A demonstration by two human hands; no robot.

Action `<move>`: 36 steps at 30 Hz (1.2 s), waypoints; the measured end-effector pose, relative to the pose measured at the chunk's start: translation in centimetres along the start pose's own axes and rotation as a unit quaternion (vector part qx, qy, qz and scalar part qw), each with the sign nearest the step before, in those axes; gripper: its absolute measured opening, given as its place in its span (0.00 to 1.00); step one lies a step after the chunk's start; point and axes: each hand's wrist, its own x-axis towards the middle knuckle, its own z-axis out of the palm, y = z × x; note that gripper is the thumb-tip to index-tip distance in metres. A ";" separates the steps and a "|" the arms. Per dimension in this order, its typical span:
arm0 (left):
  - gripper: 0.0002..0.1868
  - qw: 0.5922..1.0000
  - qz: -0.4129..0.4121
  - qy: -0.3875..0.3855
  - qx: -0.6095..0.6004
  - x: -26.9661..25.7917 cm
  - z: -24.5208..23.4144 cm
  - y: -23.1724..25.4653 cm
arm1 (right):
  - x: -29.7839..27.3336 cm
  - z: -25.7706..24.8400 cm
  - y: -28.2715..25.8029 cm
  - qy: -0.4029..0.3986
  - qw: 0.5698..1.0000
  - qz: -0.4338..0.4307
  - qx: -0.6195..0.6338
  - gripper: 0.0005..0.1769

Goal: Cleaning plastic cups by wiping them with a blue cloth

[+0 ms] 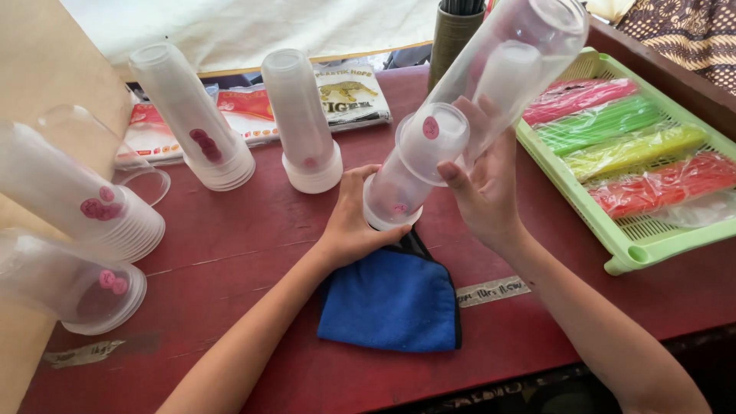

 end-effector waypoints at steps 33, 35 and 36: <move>0.34 0.983 -0.148 0.018 0.105 1.8 0.4 -3.6 | -2.3 -0.3 3.8 -0.159 0.971 0.167 0.065 0.37; 0.19 0.995 0.050 0.089 0.012 1.8 -0.5 -4.7 | -2.4 -0.1 3.6 -0.157 0.969 0.177 0.074 0.38; 0.19 0.994 0.046 0.097 0.014 1.7 -1.0 -4.5 | -2.7 -0.3 4.0 -0.165 0.967 0.177 0.078 0.38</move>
